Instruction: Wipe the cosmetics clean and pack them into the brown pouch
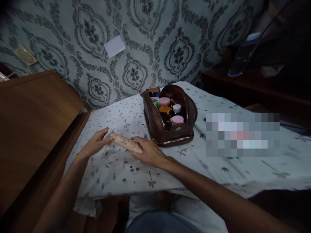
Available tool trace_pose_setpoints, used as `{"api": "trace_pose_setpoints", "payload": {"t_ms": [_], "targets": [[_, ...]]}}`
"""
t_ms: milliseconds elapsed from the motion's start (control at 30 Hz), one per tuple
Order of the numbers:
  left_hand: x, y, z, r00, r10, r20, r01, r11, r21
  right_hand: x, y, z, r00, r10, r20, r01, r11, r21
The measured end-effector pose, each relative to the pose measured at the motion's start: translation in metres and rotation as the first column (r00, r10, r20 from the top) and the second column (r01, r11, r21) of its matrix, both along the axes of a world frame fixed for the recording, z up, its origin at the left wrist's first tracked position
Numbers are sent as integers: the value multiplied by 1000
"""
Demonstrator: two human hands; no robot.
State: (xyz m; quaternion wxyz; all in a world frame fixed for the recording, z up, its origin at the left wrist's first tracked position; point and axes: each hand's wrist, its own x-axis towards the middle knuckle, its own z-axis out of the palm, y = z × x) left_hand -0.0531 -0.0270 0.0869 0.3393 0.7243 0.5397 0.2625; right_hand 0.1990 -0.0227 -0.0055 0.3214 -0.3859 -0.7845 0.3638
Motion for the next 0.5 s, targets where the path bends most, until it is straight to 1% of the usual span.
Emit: {"api": "trace_pose_setpoints", "payload": {"t_ms": [33,67,100,133,167,200,233,267,300,333,367,400,433,467,500], "targets": [[0,0,0,1000,-2,10,2,1000,-7,0,1,0,999,24,-30,-25,999,-20],[1,-1,0,1000,-7,29,7,1000,-12,1,1,0,994,71,-77,-76,995,-65],[1,-2,1,998,-16,53,16,1000,-12,2,2,0,979,139,-147,-160,976,-146],[1,-4,3,997,-26,75,26,1000,-10,4,2,1,948,207,-241,-268,929,-256],[1,-6,6,995,-34,93,35,999,-10,7,1,3,899,265,-349,-394,839,-376],[1,-9,8,994,-40,105,42,999,-13,9,0,4,837,306,-454,-520,705,-483],[1,-12,11,993,-45,113,47,999,-18,12,-1,6,773,327,-544,-624,545,-560],[2,-15,14,992,-46,116,49,999,-24,14,-2,8,715,337,-612,-698,392,-600],[2,-18,17,992,-48,114,52,998,-33,15,-3,9,664,348,-662,-747,265,-610],[3,-20,19,993,-46,107,50,998,-35,16,-4,10,619,367,-694,-779,171,-604],[3,-22,21,995,-38,88,40,999,-31,16,-4,9,585,382,-715,-798,112,-593],[4,-24,22,998,-28,62,30,999,-31,14,-3,7,566,389,-727,-809,90,-581],[4,-24,23,999,-1,38,2,1000,-28,12,-1,4,570,385,-726,-808,103,-580],[5,-24,24,999,29,14,-29,999,-29,9,1,1,594,359,-720,-798,151,-583],[6,-24,25,998,57,-16,-58,998,-32,7,3,-3,625,331,-707,-780,230,-582]]}}
